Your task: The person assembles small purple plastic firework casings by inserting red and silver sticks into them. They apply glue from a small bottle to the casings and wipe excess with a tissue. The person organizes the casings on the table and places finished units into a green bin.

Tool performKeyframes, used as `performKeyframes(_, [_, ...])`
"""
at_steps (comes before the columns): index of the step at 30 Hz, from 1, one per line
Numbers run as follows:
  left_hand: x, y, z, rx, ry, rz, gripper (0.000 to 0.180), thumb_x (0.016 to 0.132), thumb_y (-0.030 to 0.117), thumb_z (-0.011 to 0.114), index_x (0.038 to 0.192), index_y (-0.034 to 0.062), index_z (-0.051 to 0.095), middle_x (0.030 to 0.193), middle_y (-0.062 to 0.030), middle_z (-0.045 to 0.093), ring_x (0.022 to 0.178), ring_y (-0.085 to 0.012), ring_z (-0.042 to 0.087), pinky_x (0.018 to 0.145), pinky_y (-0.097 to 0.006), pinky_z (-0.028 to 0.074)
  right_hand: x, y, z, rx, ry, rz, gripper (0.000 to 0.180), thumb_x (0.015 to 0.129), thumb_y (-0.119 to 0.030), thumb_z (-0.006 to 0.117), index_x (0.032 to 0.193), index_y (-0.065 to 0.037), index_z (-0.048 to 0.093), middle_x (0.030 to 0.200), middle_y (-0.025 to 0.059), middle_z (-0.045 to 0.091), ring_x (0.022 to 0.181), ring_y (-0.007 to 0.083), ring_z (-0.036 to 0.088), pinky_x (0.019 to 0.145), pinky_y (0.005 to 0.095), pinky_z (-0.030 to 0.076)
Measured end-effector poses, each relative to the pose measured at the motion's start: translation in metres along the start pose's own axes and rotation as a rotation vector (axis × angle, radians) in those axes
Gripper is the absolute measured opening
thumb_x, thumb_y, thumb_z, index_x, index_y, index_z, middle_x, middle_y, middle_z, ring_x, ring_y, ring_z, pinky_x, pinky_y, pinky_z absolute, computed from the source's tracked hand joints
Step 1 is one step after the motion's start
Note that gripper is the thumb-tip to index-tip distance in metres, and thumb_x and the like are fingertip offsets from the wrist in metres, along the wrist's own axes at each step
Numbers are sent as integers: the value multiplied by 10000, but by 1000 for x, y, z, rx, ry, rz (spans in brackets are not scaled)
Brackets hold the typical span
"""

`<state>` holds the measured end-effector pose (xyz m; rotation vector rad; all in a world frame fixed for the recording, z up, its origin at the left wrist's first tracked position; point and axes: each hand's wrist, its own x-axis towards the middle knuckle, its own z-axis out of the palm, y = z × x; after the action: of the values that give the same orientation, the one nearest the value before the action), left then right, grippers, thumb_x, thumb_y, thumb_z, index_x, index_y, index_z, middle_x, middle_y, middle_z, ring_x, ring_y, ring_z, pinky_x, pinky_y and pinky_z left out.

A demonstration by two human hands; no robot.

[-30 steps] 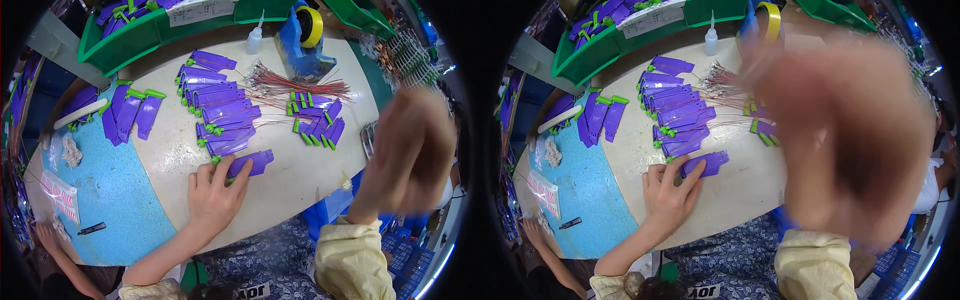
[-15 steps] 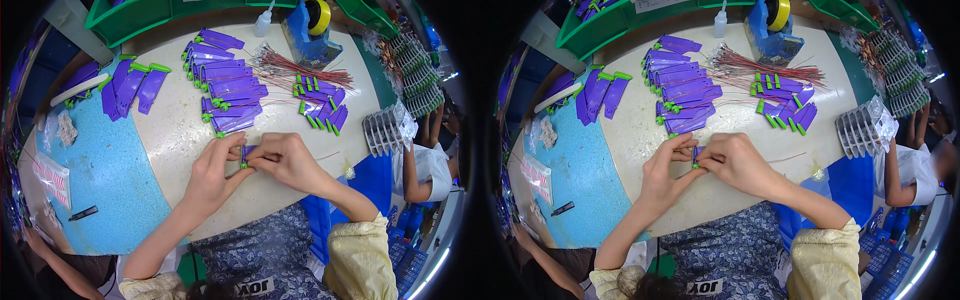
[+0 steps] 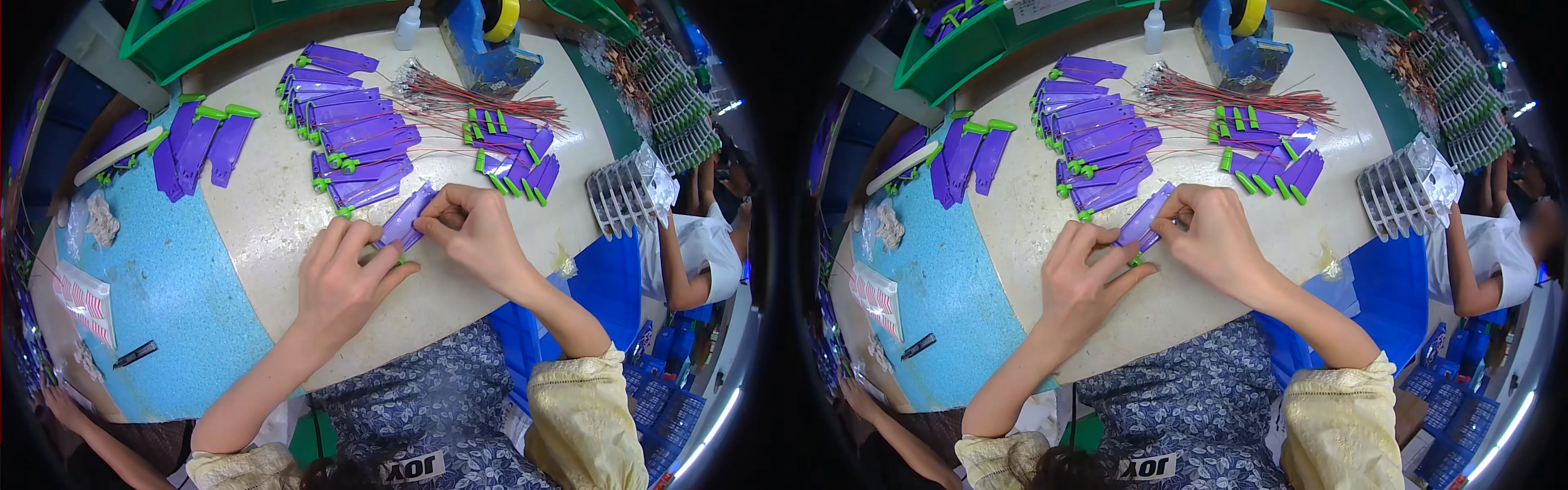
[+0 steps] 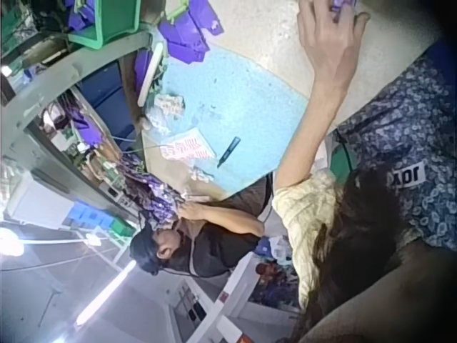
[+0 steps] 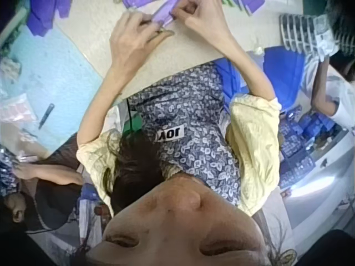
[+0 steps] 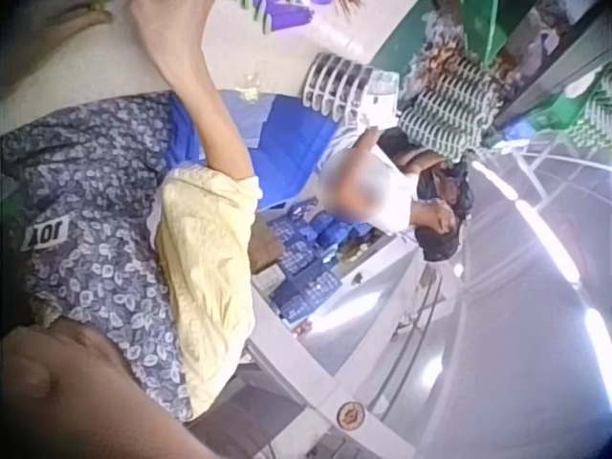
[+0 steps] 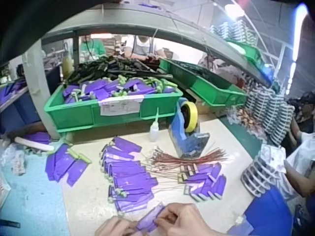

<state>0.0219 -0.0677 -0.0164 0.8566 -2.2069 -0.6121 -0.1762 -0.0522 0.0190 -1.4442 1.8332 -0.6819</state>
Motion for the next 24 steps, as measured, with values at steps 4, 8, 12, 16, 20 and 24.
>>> performKeyframes(4, [11, -19, -2, 7, -71, 217, 341, 613, 208, 887, 764, 19, 648, 1000, -70, 678, 842, -255, 589, 675, -344, 529, 8, -3, -6, -95, 52, -47, 101, 763, -46, 729, 805, 43, 706, 649, 157, 646, 589, 253, 639, 563, 392, 482])
performKeyframes(8, [23, -19, -3, 12, -161, 268, 300, 652, 199, 867, 777, 45, 641, 1114, -22, 679, 868, -224, 578, 683, -305, 538, 6, 5, -12, -202, 127, -306, 114, 757, -57, 744, 827, 19, 696, 727, 142, 661, 621, 307, 644, 607, 396, 510])
performKeyframes(12, [20, -15, -6, 40, -130, 248, 303, 662, 190, 867, 768, 45, 624, 1097, -21, 696, 867, -224, 587, 664, -302, 536, 43, 5, -46, -146, 484, -580, 151, 800, -105, 750, 894, -2, 693, 702, 99, 635, 607, 258, 625, 637, 358, 514])
performKeyframes(16, [22, -16, -4, 4, -140, 263, 313, 663, 183, 868, 782, 45, 613, 1109, -21, 706, 853, -221, 590, 664, -302, 537, 99, 9, -125, -139, 710, -171, 347, 858, -281, 757, 913, 53, 680, 607, 60, 578, 561, 140, 554, 637, 317, 484])
performKeyframes(20, [24, -14, -2, 10, -158, 245, 327, 654, 177, 871, 873, 42, 668, 1106, -24, 708, 848, -220, 590, 677, -303, 538, 128, 16, -158, 437, 304, 142, 298, 844, -255, 745, 883, 37, 697, 592, 1, 473, 517, 111, 414, 567, 285, 411])
performKeyframes(24, [27, -12, -5, 7, -143, 213, 492, 651, 171, 871, 1094, 49, 694, 1083, -34, 708, 835, -218, 583, 697, -303, 537, 110, 20, -139, 506, 260, 114, 227, 816, -217, 700, 746, -3, 676, 546, -44, 426, 493, 78, 373, 491, 256, 309])
